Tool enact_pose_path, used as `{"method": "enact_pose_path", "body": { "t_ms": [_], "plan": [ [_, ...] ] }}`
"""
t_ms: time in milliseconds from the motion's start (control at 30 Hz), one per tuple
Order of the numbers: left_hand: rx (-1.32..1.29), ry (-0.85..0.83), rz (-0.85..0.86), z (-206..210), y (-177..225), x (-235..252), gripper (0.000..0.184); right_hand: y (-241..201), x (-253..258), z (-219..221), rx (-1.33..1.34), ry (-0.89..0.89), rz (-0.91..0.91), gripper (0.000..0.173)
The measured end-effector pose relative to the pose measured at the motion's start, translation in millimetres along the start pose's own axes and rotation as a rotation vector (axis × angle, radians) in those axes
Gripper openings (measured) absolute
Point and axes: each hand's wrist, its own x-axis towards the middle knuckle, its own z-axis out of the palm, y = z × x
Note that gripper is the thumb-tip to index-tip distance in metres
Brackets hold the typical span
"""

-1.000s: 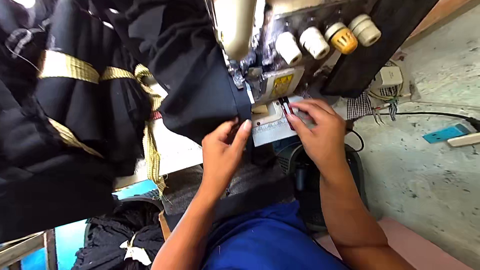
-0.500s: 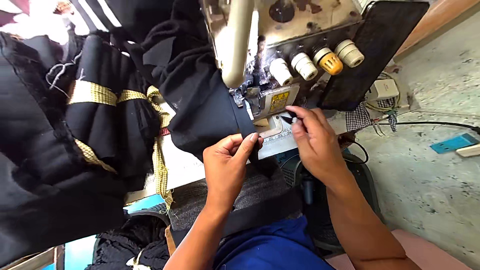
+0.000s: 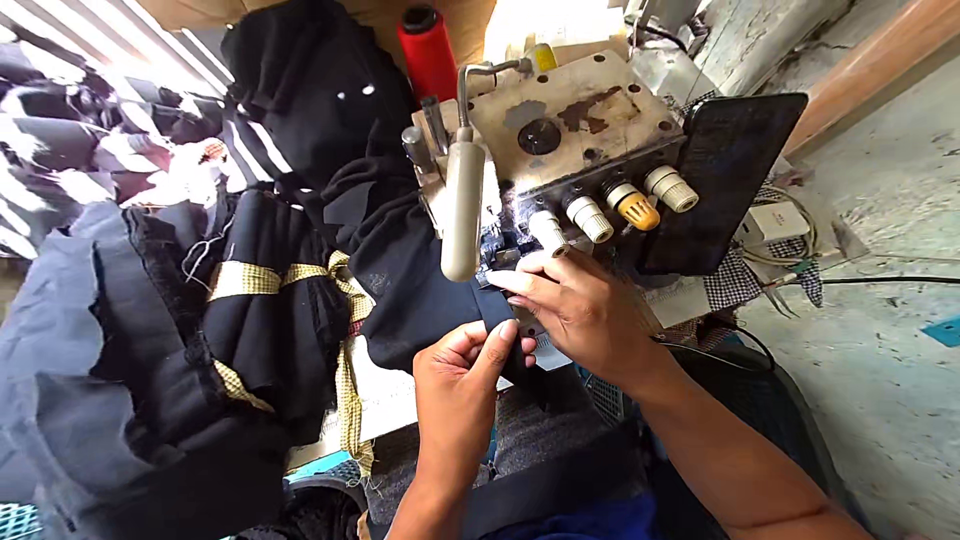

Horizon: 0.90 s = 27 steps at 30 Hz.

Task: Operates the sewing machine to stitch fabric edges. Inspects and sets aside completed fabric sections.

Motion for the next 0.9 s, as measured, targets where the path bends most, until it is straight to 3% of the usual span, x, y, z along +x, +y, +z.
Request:
{"method": "enact_pose_path", "body": {
  "t_ms": [133, 233, 333, 400, 433, 467, 500, 567, 667, 900],
  "plan": [
    [-0.021, 0.002, -0.010, 0, -2, -2, 0.011, 4, -2, 9, 0.059, 0.036, -0.043, 0.031],
    [0.104, -0.116, 0.043, -10, -6, -9, 0.012, 5, -8, 10, 0.089, 0.073, -0.007, 0.027],
    [0.815, -0.490, 0.153, -52, -10, -27, 0.018, 4, -19, 2, 0.103, 0.058, 0.092, 0.023],
    [1.228, -0.795, 0.039, -82, -7, -43, 0.016, 4, -26, -2, 0.088, 0.033, 0.148, 0.028],
    [1.319, -0.868, -0.066, -90, -3, -48, 0.025, 2, -29, -3, 0.086, 0.020, 0.165, 0.030],
    [1.347, -0.841, -0.046, -95, 0, -50, 0.032, 0, -31, -2, 0.087, 0.007, 0.172, 0.032],
    [1.323, -0.755, 0.082, -97, 4, -48, 0.033, -2, -33, 0, 0.091, -0.008, 0.170, 0.033],
    [1.136, -0.544, 0.327, -89, 12, -36, 0.022, -7, -34, 7, 0.092, -0.033, 0.162, 0.032],
    [0.892, -0.273, 0.582, -63, 19, -7, 0.022, -11, -36, 15, 0.041, -0.033, 0.161, 0.033],
    [1.114, -0.168, 0.752, -64, -13, 43, 0.030, -15, -34, 18, -0.037, -0.037, 0.172, 0.036]
  ]
}}
